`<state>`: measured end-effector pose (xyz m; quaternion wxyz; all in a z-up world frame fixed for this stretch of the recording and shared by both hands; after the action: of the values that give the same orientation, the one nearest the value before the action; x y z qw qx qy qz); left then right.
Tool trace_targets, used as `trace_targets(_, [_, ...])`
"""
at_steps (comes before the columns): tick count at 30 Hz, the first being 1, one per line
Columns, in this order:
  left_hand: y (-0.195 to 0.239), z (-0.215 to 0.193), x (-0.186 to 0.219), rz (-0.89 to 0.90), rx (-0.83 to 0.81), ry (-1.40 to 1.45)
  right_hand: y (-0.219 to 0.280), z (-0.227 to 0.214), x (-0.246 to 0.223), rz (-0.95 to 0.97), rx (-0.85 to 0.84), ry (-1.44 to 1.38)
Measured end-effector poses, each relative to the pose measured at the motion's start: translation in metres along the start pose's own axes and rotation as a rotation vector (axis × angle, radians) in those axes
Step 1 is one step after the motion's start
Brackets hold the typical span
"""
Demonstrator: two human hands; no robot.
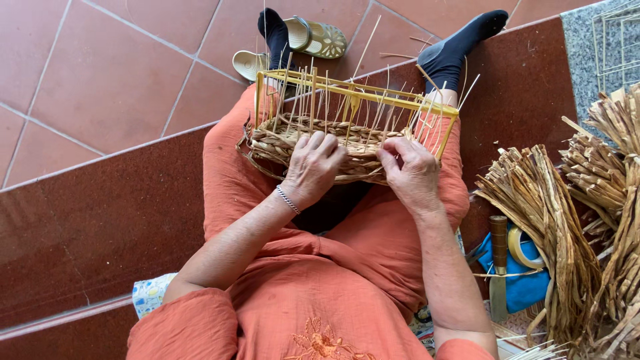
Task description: The person weaves dried palm leaves into a rectangular basket frame, interlacing strands through vertical supports. They occasionally use scissors to trim excess material and continue weaving along the basket's edge.
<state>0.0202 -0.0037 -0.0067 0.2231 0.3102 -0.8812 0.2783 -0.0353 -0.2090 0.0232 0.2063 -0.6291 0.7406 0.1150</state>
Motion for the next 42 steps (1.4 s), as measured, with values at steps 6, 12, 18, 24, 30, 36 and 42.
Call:
trace_targets(6, [0.014,0.003,-0.007,-0.04,0.129,0.027,0.001,0.011,-0.001,0.019,0.154,0.026])
trace_targets(12, [0.019,0.007,0.017,0.024,-0.005,0.119,0.006,0.019,-0.016,-0.268,0.342,0.227])
trace_targets(18, [0.013,0.011,0.009,-0.004,-0.039,0.095,-0.004,0.001,-0.016,-0.286,0.009,-0.017])
trace_targets(24, [-0.005,-0.011,0.005,-0.192,-0.146,0.142,-0.004,-0.007,-0.014,-0.306,-0.092,-0.056])
trace_targets(30, [0.005,-0.027,0.039,0.334,0.127,0.188,-0.008,0.008,-0.006,-0.167,-0.055,-0.052])
trace_targets(36, [-0.008,0.026,0.02,-0.139,-0.116,0.123,-0.001,0.006,0.004,-0.077,-0.129,-0.225])
trace_targets(42, [-0.039,0.053,-0.006,-0.381,-0.104,0.48,-0.001,0.004,0.0,-0.076,-0.128,-0.187])
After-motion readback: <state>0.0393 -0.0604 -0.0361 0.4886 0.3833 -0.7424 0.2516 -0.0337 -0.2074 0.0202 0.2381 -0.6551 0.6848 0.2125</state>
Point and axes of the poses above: each hand's wrist, its own y-axis away from the middle knuckle, its own z-axis out of the palm, x = y × z, the point moved 2 cm from there along -y, towards the middle knuckle, and after that the axes turned 15 degrees about y, right-handed, at the moved point
